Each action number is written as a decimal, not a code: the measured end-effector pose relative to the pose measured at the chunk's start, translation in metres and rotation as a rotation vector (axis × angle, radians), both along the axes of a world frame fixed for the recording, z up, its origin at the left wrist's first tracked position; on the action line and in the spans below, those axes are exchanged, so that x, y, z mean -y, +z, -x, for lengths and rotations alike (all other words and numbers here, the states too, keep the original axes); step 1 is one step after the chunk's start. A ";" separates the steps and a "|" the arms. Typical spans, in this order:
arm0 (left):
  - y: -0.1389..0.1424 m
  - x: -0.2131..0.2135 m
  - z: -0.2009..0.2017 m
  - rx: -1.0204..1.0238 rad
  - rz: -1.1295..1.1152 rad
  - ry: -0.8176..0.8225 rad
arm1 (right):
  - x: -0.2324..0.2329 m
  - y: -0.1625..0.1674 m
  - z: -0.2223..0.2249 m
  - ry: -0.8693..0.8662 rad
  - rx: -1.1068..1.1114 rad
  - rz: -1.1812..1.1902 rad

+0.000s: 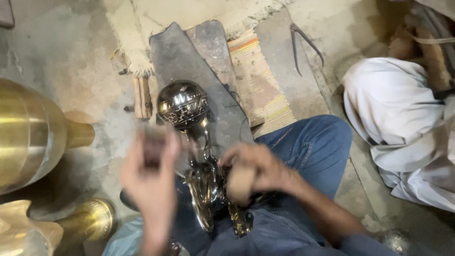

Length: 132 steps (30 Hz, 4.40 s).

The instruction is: The person uses a wooden mallet and a metal punch to create a textured pattern on a silver-colored metal object shaped like a mythical creature. The person repeatedly strikes the punch against the object's surface, repositioning the punch to cover different areas.

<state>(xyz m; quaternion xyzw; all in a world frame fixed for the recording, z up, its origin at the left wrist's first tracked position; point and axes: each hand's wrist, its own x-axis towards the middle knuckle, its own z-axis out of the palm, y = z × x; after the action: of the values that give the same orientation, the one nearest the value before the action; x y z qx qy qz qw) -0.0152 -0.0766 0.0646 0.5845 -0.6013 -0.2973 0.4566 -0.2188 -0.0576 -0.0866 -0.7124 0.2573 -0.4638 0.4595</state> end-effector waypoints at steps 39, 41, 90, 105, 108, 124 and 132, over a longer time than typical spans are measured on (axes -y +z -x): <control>-0.068 0.117 -0.052 0.475 0.108 -0.204 | 0.091 0.027 -0.004 -0.463 -0.574 0.069; -0.069 0.118 -0.051 0.490 0.111 -0.182 | 0.106 0.035 -0.004 -0.464 -0.640 0.130; -0.062 0.116 -0.066 0.539 0.194 -0.295 | 0.148 0.056 0.006 -0.577 -0.661 0.145; -0.051 0.116 -0.066 0.536 0.185 -0.302 | 0.150 0.072 0.006 -0.499 -0.850 0.213; -0.053 0.115 -0.070 0.521 0.155 -0.302 | 0.151 0.071 0.006 -0.514 -0.751 0.258; -0.068 0.117 -0.081 0.497 0.211 -0.298 | 0.151 0.078 -0.004 -0.451 -0.745 0.207; -0.063 0.113 -0.082 0.482 0.228 -0.298 | 0.150 0.081 -0.010 -0.487 -0.813 0.223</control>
<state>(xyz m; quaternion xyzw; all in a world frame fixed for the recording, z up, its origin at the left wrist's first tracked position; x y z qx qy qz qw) 0.0666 -0.1897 0.0021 0.4886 -0.8009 -0.1441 0.3148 -0.2092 -0.2074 -0.0054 -0.7999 0.5239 -0.2669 0.1208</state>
